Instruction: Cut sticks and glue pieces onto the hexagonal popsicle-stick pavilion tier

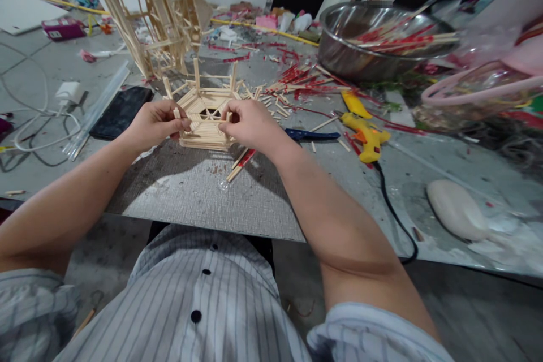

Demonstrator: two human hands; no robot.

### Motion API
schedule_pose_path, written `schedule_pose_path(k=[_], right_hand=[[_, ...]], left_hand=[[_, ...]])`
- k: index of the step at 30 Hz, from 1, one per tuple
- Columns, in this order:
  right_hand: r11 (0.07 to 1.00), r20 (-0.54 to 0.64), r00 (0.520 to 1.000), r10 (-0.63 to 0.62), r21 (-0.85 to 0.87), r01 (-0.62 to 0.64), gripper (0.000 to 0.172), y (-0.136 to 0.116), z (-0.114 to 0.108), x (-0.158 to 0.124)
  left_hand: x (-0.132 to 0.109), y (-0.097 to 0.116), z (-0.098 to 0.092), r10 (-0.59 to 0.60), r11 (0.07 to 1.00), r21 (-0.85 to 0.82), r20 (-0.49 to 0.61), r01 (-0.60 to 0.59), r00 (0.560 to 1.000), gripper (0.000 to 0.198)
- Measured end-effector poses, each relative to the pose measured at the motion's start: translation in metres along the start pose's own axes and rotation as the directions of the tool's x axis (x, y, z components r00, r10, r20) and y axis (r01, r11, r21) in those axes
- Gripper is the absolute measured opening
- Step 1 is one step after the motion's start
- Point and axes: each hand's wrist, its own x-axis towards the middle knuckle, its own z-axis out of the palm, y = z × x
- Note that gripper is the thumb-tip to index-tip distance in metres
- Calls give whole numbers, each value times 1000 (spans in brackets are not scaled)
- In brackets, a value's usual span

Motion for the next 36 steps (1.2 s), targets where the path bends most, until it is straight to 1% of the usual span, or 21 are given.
schedule_pose_path(k=[8, 13, 17, 22, 25, 28, 30, 34, 36], right_hand=[[999, -51, 998, 31, -18, -31, 7, -9, 0, -5], [999, -30, 999, 24, -35, -25, 7, -8, -1, -4], [999, -11, 1000, 19, -32, -19, 7, -6, -1, -3], [999, 6, 1000, 21, -28, -20, 12, -5, 0, -2], [1000, 9, 1000, 24, -19, -24, 15, -4, 0, -2], [1000, 14, 1000, 8, -16, -8, 18, -3, 0, -2], [1000, 25, 1000, 6, -15, -5, 20, -1, -1, -2], [1000, 43, 999, 0, 19, -1, 25, 3, -4, -1], [999, 43, 999, -9, 36, 7, 26, 5, -5, -1]], left_hand=[[-1, 3, 0, -25, 999, 23, -17, 26, 1000, 23], [-1, 1, 0, -23, 1000, 14, -12, 23, 1000, 21], [-1, 3, 1, -59, 998, 25, -27, 60, 998, 18], [-3, 3, 1, -95, 995, 36, -43, 96, 995, 15], [-4, 2, -2, -96, 994, 53, -17, 97, 995, 30], [-6, 4, -7, -107, 993, 57, 57, 104, 993, 51], [-8, 9, -12, -126, 989, 87, 93, 118, 988, 61], [-10, 21, -26, -176, 965, 215, 100, 151, 979, 69], [-11, 25, -33, -206, 955, 238, 116, 174, 972, 69]])
